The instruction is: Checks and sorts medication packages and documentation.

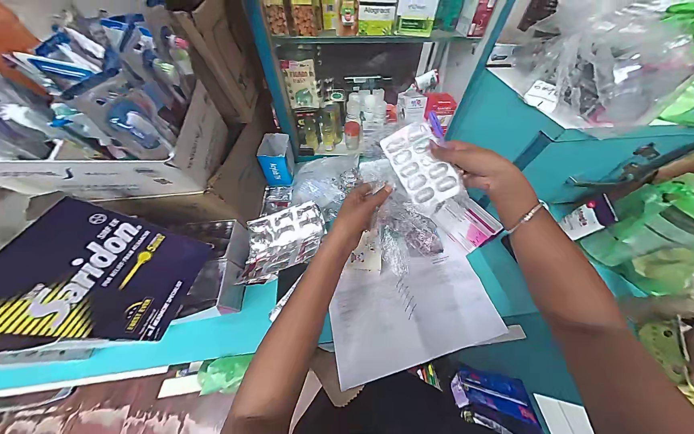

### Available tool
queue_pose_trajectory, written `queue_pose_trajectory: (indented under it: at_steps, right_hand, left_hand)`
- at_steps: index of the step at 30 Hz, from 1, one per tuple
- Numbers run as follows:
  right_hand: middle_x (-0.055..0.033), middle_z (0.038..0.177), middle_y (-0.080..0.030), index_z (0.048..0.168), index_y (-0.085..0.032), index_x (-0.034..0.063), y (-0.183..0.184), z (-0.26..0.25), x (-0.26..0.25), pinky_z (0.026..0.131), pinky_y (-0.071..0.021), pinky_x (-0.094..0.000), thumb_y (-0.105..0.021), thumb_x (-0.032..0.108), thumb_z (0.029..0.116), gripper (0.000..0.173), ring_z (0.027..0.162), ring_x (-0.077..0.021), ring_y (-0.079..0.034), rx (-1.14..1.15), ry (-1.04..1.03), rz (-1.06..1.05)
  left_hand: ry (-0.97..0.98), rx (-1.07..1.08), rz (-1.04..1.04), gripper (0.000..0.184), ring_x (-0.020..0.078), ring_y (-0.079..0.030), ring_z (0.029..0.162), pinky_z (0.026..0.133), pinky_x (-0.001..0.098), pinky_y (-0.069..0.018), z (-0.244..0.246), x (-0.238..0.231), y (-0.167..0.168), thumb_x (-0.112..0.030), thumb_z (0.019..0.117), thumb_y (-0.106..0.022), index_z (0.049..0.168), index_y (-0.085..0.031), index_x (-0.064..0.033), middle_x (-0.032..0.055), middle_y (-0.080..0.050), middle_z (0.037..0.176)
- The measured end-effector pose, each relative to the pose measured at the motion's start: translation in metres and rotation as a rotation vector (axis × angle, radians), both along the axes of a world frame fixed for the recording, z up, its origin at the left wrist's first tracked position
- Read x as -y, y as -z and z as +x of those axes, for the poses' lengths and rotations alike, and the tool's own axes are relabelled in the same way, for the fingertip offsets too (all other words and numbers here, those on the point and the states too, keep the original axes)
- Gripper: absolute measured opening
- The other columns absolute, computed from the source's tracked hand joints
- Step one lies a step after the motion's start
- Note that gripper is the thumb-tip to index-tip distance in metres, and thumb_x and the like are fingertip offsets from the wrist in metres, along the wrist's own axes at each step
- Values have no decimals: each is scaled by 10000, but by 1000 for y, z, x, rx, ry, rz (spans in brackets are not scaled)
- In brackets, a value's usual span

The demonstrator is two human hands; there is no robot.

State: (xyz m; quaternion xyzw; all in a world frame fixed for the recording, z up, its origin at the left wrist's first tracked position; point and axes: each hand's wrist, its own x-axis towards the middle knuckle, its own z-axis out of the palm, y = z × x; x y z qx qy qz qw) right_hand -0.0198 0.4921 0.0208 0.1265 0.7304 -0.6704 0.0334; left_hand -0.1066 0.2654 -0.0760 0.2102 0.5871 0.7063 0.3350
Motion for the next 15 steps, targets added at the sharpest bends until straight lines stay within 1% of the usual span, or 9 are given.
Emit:
queue_pose_trajectory:
  at_steps: [1, 2, 4, 5, 7, 10, 12, 13, 15]
  right_hand:
    - [65, 746, -699, 1058, -621, 167, 3, 1, -5, 520, -534, -159, -417, 277, 1100, 235, 578, 7, -631, -18, -12, -9]
    - [96, 663, -627, 996, -623, 179, 7, 3, -12, 443, -433, -119, -411, 263, 1101, 252, 485, 45, -511, -31, -17, 0]
    - [125, 608, -498, 987, -638, 178, 17, 2, -30, 376, -265, -106, -436, 253, 1088, 237, 414, 65, -310, -32, -45, 51]
    - [118, 622, -485, 988, -636, 172, 22, 0, -37, 373, -236, -110, -473, 245, 1074, 198, 413, 60, -271, -15, -12, 113]
    - [86, 693, -587, 1059, -654, 119, 32, -9, -45, 381, -234, -117, -514, 197, 1066, 160, 423, 56, -285, 57, 97, 235]
    - [89, 677, -634, 1023, -653, 96, 39, -30, -33, 376, -222, -125, -509, 150, 1070, 161, 398, 58, -264, 117, 128, 404]
    - [81, 647, -555, 1050, -645, 79, 38, -31, -14, 421, -297, -136, -526, 121, 1057, 126, 443, 46, -346, 30, 117, 465]
    - [77, 719, -588, 1131, -642, 82, 33, -27, -4, 480, -395, -146, -551, 119, 1026, 143, 522, 42, -460, -44, 69, 450]
    - [90, 990, -721, 1347, -581, 171, 19, -22, 29, 640, -553, -162, -645, 206, 884, 468, 773, 27, -658, -175, -131, 336]
  left_hand:
    - [-30, -31, 7, 214, 33, -471, 505, 460, 192, -401, -2, 7, 3, -303, 1035, -605, 1100, -601, -99, -13, -576, 703]
    - [-54, -67, 15, 197, 42, -501, 538, 489, 205, -426, -3, 16, 5, -297, 1041, -594, 1061, -605, -101, -10, -582, 714]
    - [-127, -129, 13, 181, 50, -554, 633, 582, 227, -476, 0, 41, 3, -265, 1043, -591, 1103, -626, -97, -9, -618, 780]
    - [-176, -161, -1, 185, 50, -568, 664, 622, 235, -493, 4, 53, -1, -255, 1040, -597, 1123, -630, -92, -10, -630, 795]
    - [-244, -220, -42, 231, 53, -574, 716, 699, 265, -506, 15, 71, -10, -229, 1041, -592, 1186, -630, -54, 9, -640, 841]
    - [-252, -229, -12, 246, 65, -567, 693, 685, 267, -498, 24, 70, -11, -219, 1051, -568, 1169, -620, -10, 31, -622, 810]
    - [-257, -182, 23, 249, 72, -540, 675, 669, 266, -480, 24, 64, -13, -224, 1065, -542, 1156, -610, -2, 28, -587, 779]
    - [-269, -170, 39, 239, 60, -516, 651, 641, 250, -457, 25, 61, -15, -236, 1072, -528, 1138, -603, -18, 9, -558, 753]
    - [-316, -237, 54, 246, 55, -519, 659, 642, 242, -458, 22, 65, -25, -231, 1080, -505, 1155, -600, -17, 14, -570, 781]
